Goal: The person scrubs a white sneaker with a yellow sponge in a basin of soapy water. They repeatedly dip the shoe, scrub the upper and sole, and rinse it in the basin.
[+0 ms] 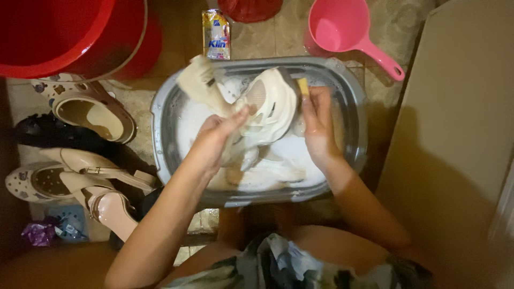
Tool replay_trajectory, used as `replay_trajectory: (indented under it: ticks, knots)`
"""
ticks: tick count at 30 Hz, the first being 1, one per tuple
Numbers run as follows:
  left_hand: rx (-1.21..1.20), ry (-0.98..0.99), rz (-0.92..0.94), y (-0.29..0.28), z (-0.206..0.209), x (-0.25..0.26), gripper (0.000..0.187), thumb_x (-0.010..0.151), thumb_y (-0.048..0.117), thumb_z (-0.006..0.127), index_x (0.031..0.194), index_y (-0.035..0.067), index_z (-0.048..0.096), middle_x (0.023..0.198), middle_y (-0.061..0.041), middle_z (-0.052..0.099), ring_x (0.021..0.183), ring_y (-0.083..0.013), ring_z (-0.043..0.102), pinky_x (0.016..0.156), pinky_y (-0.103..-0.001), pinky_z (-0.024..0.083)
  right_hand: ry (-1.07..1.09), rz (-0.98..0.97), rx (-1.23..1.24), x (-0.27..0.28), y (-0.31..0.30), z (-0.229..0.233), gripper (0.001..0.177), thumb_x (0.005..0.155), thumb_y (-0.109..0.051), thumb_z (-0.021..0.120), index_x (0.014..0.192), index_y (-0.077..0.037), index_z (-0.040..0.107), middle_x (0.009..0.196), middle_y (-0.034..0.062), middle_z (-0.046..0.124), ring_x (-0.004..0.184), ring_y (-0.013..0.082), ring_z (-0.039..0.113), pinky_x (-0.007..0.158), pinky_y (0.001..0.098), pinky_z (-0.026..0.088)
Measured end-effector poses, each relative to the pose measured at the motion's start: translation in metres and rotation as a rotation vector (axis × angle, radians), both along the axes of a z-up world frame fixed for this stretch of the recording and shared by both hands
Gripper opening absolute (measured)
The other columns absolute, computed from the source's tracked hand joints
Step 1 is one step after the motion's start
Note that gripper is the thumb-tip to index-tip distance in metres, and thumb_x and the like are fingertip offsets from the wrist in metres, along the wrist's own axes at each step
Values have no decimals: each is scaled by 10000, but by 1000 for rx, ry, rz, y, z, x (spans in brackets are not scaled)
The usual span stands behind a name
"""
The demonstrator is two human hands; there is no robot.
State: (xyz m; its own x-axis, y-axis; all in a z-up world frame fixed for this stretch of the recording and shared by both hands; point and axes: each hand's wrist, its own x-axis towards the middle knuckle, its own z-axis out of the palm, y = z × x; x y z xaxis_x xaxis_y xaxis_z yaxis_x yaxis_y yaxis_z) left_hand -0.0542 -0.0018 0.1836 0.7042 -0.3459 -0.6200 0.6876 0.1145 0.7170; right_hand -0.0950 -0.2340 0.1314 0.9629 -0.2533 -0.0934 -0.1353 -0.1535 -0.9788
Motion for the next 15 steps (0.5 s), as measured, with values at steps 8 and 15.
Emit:
replay_trajectory:
  ticks: [8, 15]
  knots:
    - [-46, -60, 343, 14, 5, 4, 630, 865, 450, 731, 1262, -37, 677, 1231, -107, 746, 1121, -182, 719, 997, -340, 538, -155, 187, -958, -12, -6, 44, 406, 1004, -229, 640, 1364, -57, 565, 1203, 270, 588, 1105, 448, 557, 959, 509, 452]
    - [-216, -211, 523, 26, -21, 4, 447, 968, 303, 687, 1261, -34, 651, 1211, -131, 711, 1078, -210, 701, 971, -371, 556, 184, 65, 463, 1, -12, 54, 435, 1061, -382, 524, 1399, -110, 491, 1070, 99, 647, 779, 180, 612, 657, 303, 523]
